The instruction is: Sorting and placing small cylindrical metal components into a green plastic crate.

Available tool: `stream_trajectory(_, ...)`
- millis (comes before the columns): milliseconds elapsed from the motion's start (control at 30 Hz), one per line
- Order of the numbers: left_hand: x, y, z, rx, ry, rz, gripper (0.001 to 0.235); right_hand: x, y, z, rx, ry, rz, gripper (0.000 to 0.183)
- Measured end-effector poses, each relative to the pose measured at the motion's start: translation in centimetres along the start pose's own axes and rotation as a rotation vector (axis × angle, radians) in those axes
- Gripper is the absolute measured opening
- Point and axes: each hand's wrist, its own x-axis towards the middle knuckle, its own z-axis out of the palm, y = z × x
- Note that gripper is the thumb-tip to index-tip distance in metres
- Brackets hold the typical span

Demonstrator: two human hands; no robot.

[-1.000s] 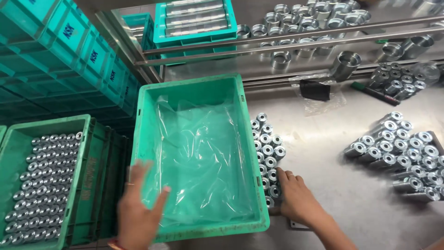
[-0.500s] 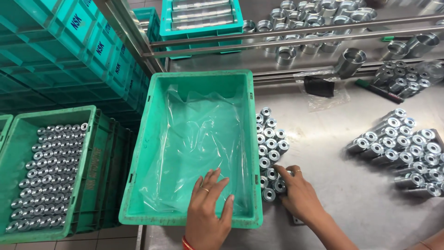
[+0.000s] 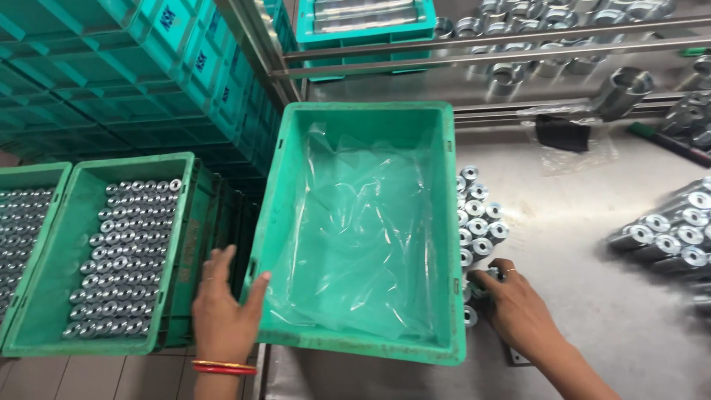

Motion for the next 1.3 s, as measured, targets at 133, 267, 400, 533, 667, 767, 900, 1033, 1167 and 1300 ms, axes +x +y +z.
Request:
stream_trajectory(133,-1.0,1.9,1.4,0.114,0.069,0.179,0.055,0.7,3.9,2.3,0.093,0.048,0.012,0.053)
stream_trajectory(267,-2.9,6.8,4.2,-0.21,-0.248,-0.087,0.036,1.6,4.1,-1.2,0.318,-0.027,0.237,0.046)
stream_trajectory(400,-3.1,10.3,5.6,-0.073,-0.984,0.173,0.044,1.6,8.4,-2.9,0.911,-0.072,0.497,0.041)
stream_trajectory(533,-1.7,12.3,4.6,0.177,-1.412,0.19,0.065,2.4,9.4,-6.8,1.006,0.007,0.532,0.047)
stream_trajectory(667,-3.2,8.1,8.2,0.079,-1.132,0.284,0.07,3.5,3.3,-10.7,0.902,-0.078,0.417,0.048)
stream_trajectory(767,-3.2,5.6,11.2,0.037,-0.673,0.501,0.074,5.3,-5.8,-13.0,0.793,-0.296,0.273,0.046)
stream_trajectory(900,-0.5,8.5,8.3,0.162,-1.19,0.232,0.086,8.8,-12.9,-10.8,0.663,-0.586,-0.009,0.043)
stream_trajectory(1033,-2.0,6.4,9.4,0.084,-1.282,0.169,0.08,11.0,-16.6,-8.9,0.49,-0.65,-0.081,0.04)
stream_trajectory(1167,-4.5,3.8,13.3,0.146,-0.586,0.507,0.078,12.0,-16.3,-7.2,0.351,-0.696,-0.048,0.041)
stream_trajectory(1300,-1.7,8.0,9.6,0.254,-0.964,0.314,0.089,12.7,-15.3,-5.3,0.302,-0.743,-0.053,0.042)
